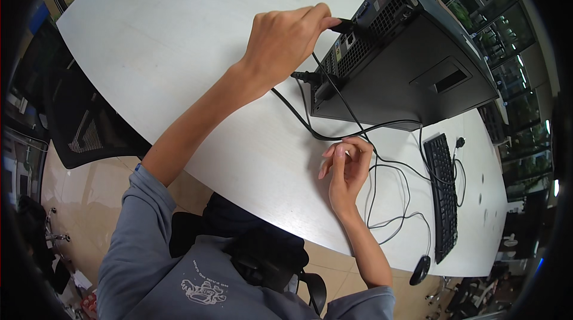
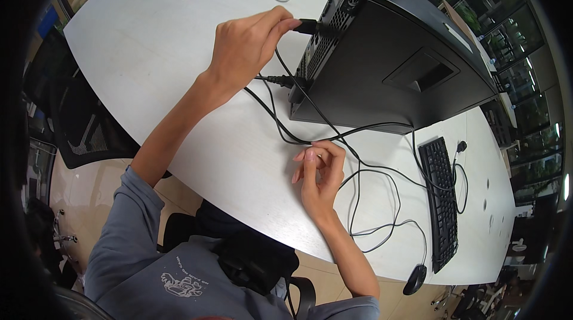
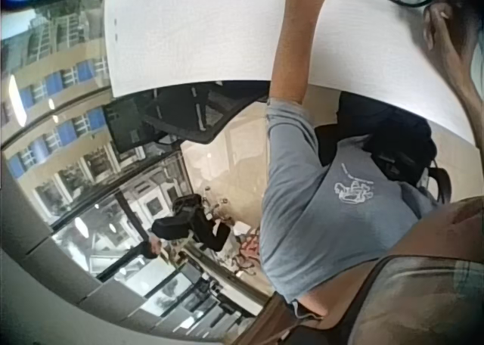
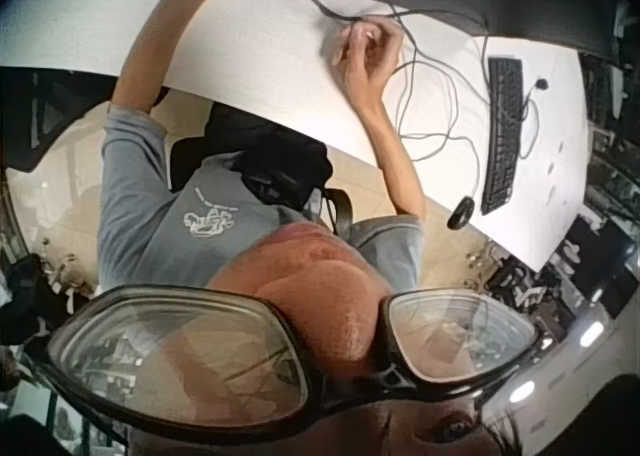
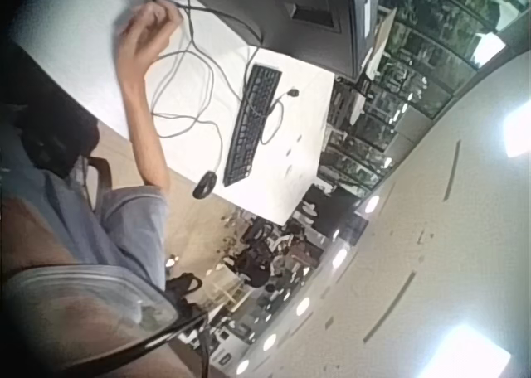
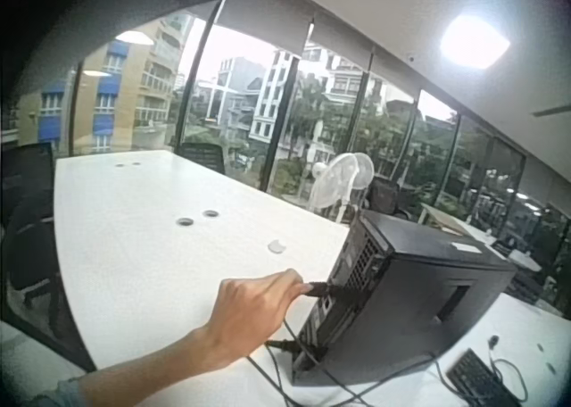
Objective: Insert the optical drive into the PC case, attach the side panel, and connect cables to the rear of the machine.
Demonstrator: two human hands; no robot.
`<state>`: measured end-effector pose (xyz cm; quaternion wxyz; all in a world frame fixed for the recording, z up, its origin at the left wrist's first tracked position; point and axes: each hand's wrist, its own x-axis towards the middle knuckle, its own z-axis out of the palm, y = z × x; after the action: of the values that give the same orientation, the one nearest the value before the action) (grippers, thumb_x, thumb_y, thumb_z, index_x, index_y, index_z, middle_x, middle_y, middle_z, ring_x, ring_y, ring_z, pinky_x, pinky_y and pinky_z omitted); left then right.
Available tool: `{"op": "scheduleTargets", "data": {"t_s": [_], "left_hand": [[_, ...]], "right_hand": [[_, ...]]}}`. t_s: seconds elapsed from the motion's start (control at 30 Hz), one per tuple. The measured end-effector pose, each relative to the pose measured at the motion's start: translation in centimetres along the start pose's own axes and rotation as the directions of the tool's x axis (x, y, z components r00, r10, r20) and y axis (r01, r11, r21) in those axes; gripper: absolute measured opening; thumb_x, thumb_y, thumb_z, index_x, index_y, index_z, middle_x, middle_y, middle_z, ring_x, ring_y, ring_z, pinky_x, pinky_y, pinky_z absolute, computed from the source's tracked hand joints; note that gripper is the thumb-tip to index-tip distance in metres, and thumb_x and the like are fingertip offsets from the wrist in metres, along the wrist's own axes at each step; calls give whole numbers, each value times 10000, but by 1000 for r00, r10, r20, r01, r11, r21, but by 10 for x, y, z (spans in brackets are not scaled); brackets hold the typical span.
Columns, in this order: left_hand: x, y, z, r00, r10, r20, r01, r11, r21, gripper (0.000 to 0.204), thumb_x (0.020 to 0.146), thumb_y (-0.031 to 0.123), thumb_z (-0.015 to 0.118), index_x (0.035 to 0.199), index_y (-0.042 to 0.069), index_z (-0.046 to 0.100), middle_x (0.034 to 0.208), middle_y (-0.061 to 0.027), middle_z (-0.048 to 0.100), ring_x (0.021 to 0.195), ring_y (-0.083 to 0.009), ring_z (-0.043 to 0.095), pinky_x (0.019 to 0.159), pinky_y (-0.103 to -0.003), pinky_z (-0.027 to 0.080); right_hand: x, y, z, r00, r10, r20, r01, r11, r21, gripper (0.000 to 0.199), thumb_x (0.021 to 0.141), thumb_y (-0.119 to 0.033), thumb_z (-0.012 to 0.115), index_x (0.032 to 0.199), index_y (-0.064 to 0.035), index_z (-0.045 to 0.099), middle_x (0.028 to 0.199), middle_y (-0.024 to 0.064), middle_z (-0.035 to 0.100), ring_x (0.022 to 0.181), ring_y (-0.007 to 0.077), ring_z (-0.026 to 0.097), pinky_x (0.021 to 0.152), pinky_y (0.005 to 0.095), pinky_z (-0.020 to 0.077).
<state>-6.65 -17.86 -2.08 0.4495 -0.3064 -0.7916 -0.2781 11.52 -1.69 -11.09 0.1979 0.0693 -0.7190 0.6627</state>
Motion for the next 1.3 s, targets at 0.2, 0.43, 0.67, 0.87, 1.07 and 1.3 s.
{"op": "scheduleTargets", "data": {"t_s": [0.2, 0.43, 0.67, 0.87, 1.07, 1.3], "left_hand": [[12, -2, 3, 999, 29, -18, -29, 1000, 5, 184, 965, 193, 602, 825, 74, 621, 599, -58, 610, 476, -237, 573, 446, -323, 407], [9, 8, 2, 997, 71, 7, -72, 994, 78, 129, 934, 179, 637, 862, 72, 625, 575, -55, 579, 500, -235, 596, 460, -334, 434], [16, 3, -14, 984, 79, 162, -104, 983, 152, 92, 946, 151, 585, 949, 131, 674, 676, -34, 643, 580, -209, 638, 491, -334, 452], [-28, -66, 13, 935, -328, 138, 344, 932, -113, 241, 1012, 276, 494, 920, 98, 629, 640, -88, 629, 602, -264, 635, 573, -375, 462], [-90, -124, 37, 832, -436, 343, 487, 870, -76, 321, 960, 393, 583, 892, 80, 596, 613, -75, 581, 555, -238, 559, 572, -373, 432], [-76, -101, 30, 740, -363, 566, 386, 919, 84, 291, 904, 372, 633, 866, 85, 608, 606, -26, 496, 539, -176, 459, 541, -342, 347]], "right_hand": [[3, -3, 9, 999, 50, -8, -50, 999, 10, 140, 1022, -75, 484, 1134, -15, 427, 830, 97, 619, 514, 93, 524, 464, 220, 424], [6, -2, 11, 997, 72, 3, -72, 997, 8, 125, 1022, -82, 491, 1116, -12, 446, 830, 93, 620, 517, 85, 515, 465, 217, 423], [3, 2, 13, 999, 40, 29, -40, 999, -13, 116, 1017, -73, 498, 1104, -7, 459, 813, 93, 622, 519, 80, 510, 457, 216, 422], [-3, 3, 8, 997, 46, 60, -45, 999, -16, 122, 1008, -53, 506, 1117, -5, 481, 780, 79, 636, 517, 70, 521, 473, 217, 415], [5, 2, 9, 886, 209, 414, -124, 967, -224, 123, 973, -57, 515, 1093, -41, 536, 799, 74, 644, 582, 165, 590, 568, 293, 484], [14, -28, -23, 760, -405, 508, 650, 482, -588, 82, 859, -46, 611, 925, -72, 654, 823, 35, 637, 731, 215, 616, 701, 364, 493]]}}
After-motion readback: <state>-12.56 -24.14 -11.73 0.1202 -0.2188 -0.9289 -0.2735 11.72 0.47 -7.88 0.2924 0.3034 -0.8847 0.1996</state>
